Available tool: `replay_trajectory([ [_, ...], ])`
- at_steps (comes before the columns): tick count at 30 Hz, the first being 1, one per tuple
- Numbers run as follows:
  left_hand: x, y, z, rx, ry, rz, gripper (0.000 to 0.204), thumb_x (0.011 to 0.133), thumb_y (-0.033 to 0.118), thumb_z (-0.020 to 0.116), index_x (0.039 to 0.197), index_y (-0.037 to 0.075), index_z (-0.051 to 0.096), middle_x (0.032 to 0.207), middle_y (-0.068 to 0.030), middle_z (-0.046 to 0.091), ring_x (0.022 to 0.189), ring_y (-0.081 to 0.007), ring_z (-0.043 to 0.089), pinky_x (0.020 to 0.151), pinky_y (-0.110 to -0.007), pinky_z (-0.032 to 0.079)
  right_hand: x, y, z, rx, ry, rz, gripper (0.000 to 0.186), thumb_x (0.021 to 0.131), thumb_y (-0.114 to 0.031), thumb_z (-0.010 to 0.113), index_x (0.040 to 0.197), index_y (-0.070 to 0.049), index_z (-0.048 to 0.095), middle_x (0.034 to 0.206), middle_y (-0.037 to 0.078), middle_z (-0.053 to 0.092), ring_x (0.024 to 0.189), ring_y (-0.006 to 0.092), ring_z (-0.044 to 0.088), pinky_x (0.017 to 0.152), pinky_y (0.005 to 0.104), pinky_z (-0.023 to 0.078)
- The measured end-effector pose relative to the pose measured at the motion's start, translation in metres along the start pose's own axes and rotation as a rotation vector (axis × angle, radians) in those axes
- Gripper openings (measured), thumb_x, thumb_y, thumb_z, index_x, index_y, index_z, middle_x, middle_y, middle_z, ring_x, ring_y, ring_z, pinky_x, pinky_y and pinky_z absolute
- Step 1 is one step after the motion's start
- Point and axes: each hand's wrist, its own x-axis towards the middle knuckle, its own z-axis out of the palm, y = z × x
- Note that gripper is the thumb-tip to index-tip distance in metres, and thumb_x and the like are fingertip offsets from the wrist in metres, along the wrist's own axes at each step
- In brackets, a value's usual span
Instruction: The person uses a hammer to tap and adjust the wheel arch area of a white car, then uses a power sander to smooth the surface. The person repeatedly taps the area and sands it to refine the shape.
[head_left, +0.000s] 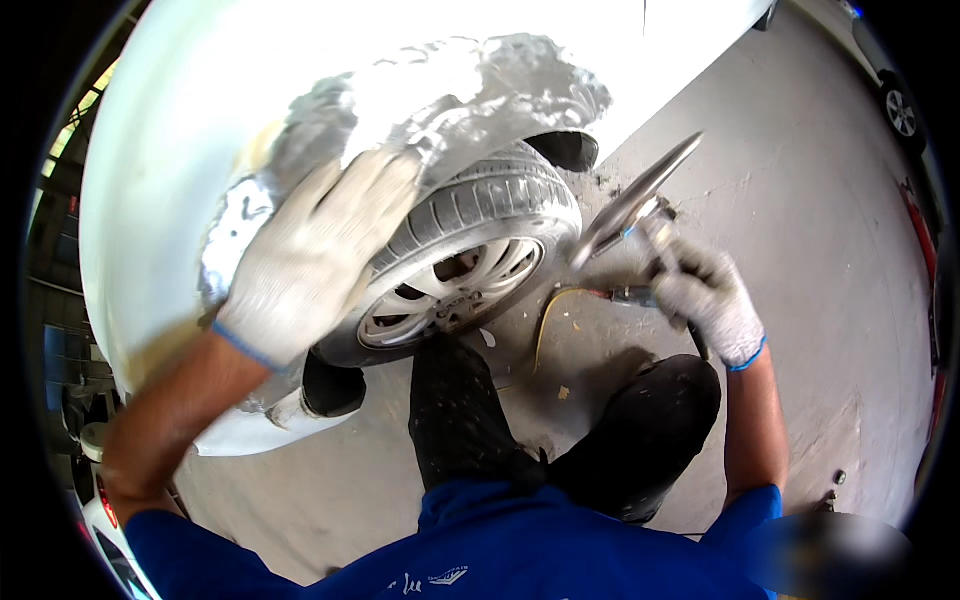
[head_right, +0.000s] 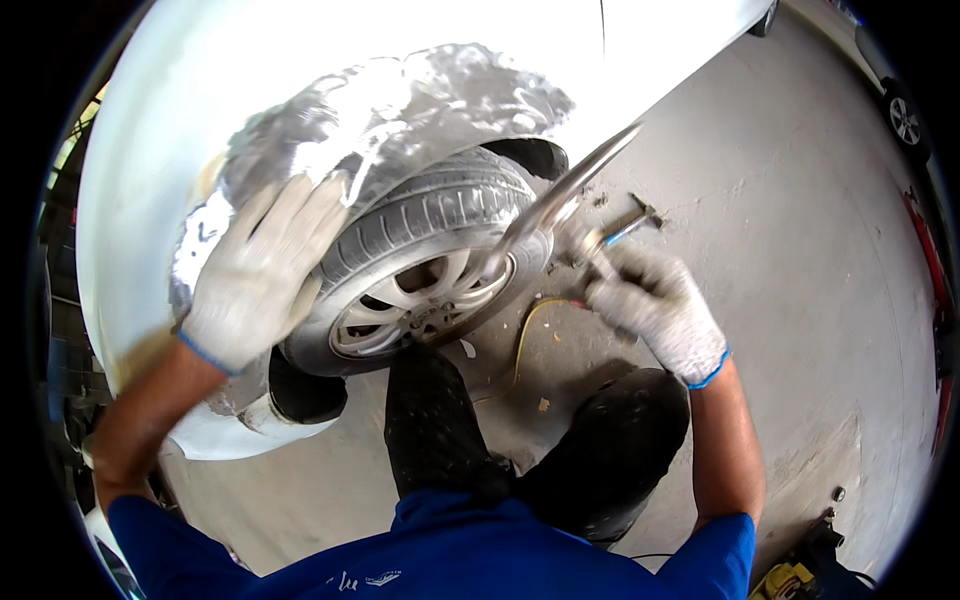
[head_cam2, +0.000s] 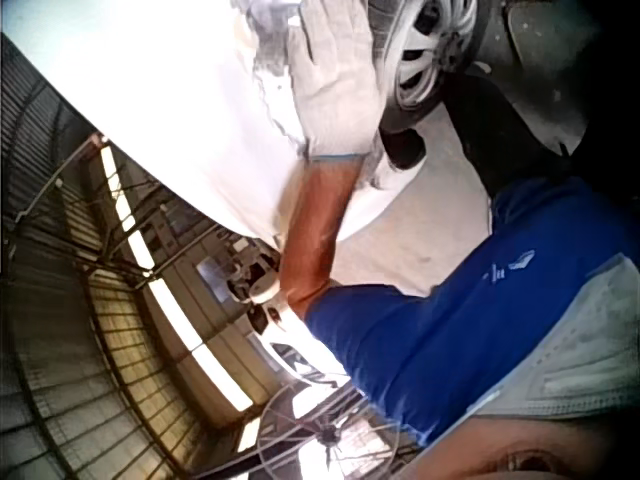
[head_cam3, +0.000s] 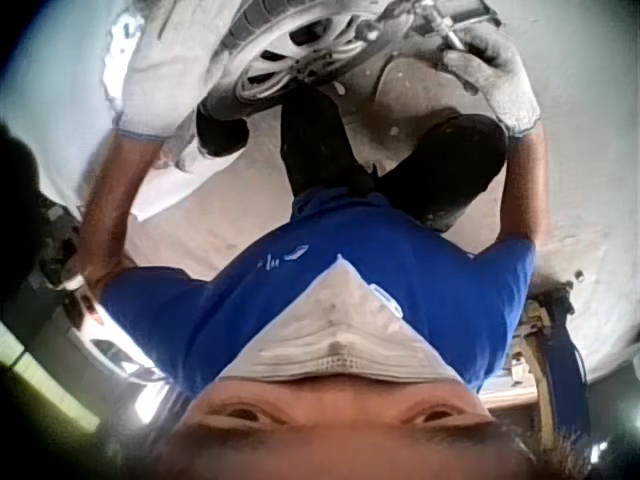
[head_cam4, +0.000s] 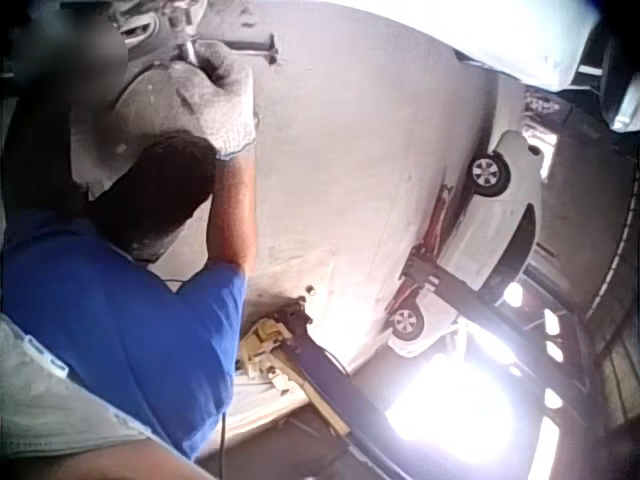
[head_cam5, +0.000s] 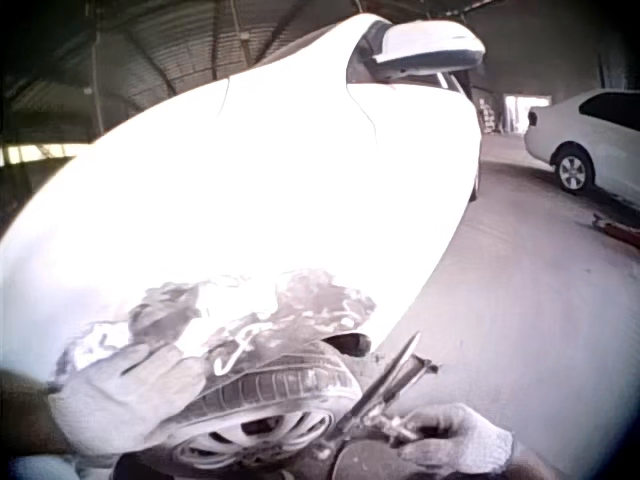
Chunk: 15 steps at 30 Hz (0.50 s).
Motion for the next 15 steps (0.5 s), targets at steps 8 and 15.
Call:
replay_trajectory([
  [8,0.203,0.03,0.074,0.644,-0.176,0.279,0.052,0.097,0.007,0.051,0.148,0.005,0.049,0.159,-0.0108,0.042,0.148,-0.0241,0.036,0.126,-0.032,0.025,0.021,0.074,-0.042,0.668,0.156,-0.049,0.017,0.103,-0.019,0.055,0.107,-0.003,0.06,0.062,-0.003,0.046,0.044,0.0063,0.039,0.041,0.0239,0.031],
  [15,0.151,0.006,0.069,-0.18,-0.106,0.079,0.061,0.088,-0.001,0.054,0.148,0.002,0.047,0.157,-0.0124,0.043,0.146,-0.0257,0.039,0.125,-0.034,0.028,0.024,0.102,-0.067,0.844,0.28,0.023,0.018,0.104,-0.02,0.054,0.107,-0.003,0.059,0.067,-0.002,0.048,0.051,0.0075,0.042,0.045,0.0248,0.034],
])
